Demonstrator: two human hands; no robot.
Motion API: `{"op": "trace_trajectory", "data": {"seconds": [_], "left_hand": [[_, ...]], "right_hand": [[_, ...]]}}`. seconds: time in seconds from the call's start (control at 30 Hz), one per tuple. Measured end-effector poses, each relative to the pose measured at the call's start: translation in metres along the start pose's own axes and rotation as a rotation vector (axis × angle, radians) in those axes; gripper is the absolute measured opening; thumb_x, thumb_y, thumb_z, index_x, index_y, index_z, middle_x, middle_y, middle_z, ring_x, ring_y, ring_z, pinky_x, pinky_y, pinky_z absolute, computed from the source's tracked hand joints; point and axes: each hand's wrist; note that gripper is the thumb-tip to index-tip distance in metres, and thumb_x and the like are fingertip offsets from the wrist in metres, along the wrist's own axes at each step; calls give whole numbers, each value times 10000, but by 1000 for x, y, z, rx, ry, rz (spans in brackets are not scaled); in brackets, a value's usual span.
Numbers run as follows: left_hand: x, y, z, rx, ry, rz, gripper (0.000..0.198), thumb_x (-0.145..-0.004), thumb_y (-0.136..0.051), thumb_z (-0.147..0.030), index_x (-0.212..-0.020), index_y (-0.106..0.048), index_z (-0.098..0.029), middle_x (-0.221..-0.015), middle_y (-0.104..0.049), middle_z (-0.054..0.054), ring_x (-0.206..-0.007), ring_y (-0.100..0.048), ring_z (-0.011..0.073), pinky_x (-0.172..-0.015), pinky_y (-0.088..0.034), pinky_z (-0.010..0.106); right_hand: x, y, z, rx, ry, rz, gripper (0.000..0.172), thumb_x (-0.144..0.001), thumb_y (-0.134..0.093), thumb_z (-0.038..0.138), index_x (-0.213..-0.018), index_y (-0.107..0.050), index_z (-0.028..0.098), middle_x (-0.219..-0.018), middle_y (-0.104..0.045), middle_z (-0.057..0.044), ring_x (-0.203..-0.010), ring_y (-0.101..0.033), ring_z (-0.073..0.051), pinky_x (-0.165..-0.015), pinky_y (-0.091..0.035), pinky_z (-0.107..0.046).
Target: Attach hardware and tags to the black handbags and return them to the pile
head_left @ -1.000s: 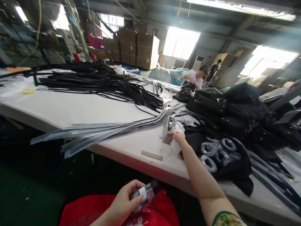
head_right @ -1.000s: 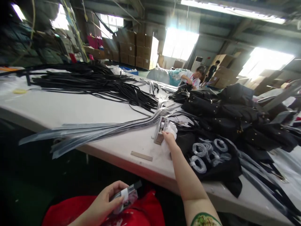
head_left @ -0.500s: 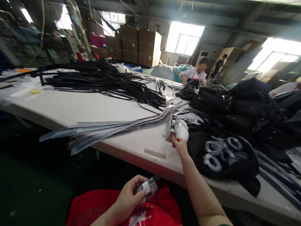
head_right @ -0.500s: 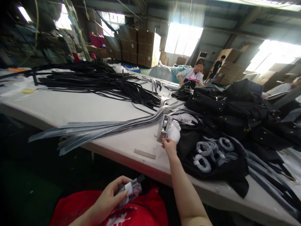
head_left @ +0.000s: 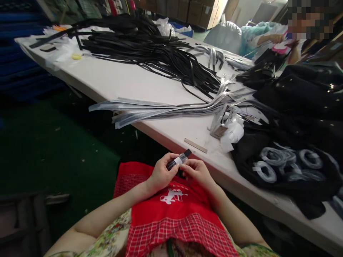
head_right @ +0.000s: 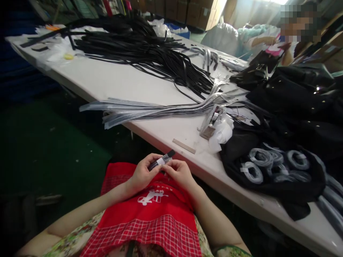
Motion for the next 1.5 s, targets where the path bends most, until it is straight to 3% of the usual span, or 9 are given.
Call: {"op": "trace_trajectory", "data": {"seconds": [0.43, 0.73, 0.9, 1.0, 1.13, 1.2, 1.33, 1.4, 1.5], "left_hand": [[5, 5, -7, -264, -102, -152, 189, -879, -575, -332, -957, -645, -175, -870, -712, 34, -764, -666, 161, -689, -527, 252], [4, 8, 0, -518, -604, -128, 185, -897, -517, -245, -1037, -636, -227, -995, -703, 46, -906, -676, 190, -847, -533, 291], [-5, 1, 8, -541, -590, -105, 186, -900, -507, -305, -1007, -651, -257, -1226, -588, 79, -1106, -607, 238, -902, -533, 365], [-7, -6, 14, -570, -590, -7, 206, -882, -542, -340, -1028, -673, -279, -1287, -545, 78, -1066, -631, 229, -850, -569, 352], [-8, -10, 20, -560, -512, 19, 237, -877, -548, -367, -1056, -672, -272, -1267, -575, 88, -1051, -648, 232, -853, -581, 367], [-6, -10, 20, -531, -469, 18, 232, -880, -543, -364, -1038, -674, -257, -1236, -602, 91, -1074, -640, 238, -882, -571, 381], [-7, -2, 19, -477, -389, 36, 222, -899, -520, -334, -1023, -671, -230, -1194, -631, 99, -1074, -636, 225, -911, -552, 369], [-17, 7, 19, -495, -360, 22, 218, -908, -508, -324, -1020, -663, -219, -1163, -646, 99, -1065, -634, 221, -926, -537, 368], [-53, 33, 20, -644, -309, -51, 218, -929, -471, -308, -990, -649, -198, -1058, -675, 97, -1009, -634, 219, -932, -510, 369]], "right_hand": [[-3, -4, -7, -35, -79, 98, 340, -718, -728, 457, -805, -688, 131, -672, -683, -28, -546, -601, -115, -568, -482, -242], [-17, -22, -22, -13, 169, -185, 289, -740, -659, 426, -671, -686, 147, -642, -642, -1, -615, -546, -139, -618, -464, -271], [-3, -10, -10, -210, 259, 2, 457, -660, -737, 466, -1008, -672, 176, -895, -655, -20, -806, -586, -178, -790, -480, -315], [12, 17, 3, 116, 405, -297, 347, -741, -681, 451, -946, -649, 174, -918, -609, -44, -826, -561, -189, -779, -470, -316], [35, 105, 21, 775, 484, -1147, 360, -830, -562, 485, -905, -596, 135, -953, -577, -132, -941, -533, -264, -868, -432, -402], [48, 160, 25, 1077, 285, -1498, 456, -837, -532, 515, -990, -580, 87, -1106, -555, -230, -1097, -483, -339, -947, -374, -471], [69, 236, 20, 1371, -228, -1271, 331, -823, -528, 370, -921, -618, 67, -940, -615, -241, -970, -564, -367, -859, -401, -499], [71, 246, 15, 1459, -111, -1308, 402, -821, -513, 359, -958, -614, -5, -930, -606, -298, -957, -569, -411, -823, -416, -519], [64, 232, 13, 1489, 410, -1444, 463, -844, -514, 362, -1149, -579, 20, -1187, -569, -282, -1133, -521, -408, -943, -395, -515]]}}
Point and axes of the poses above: each hand's wrist, its own x-axis away from the middle knuckle, its own y-axis out of the back of the hand, z = x × y
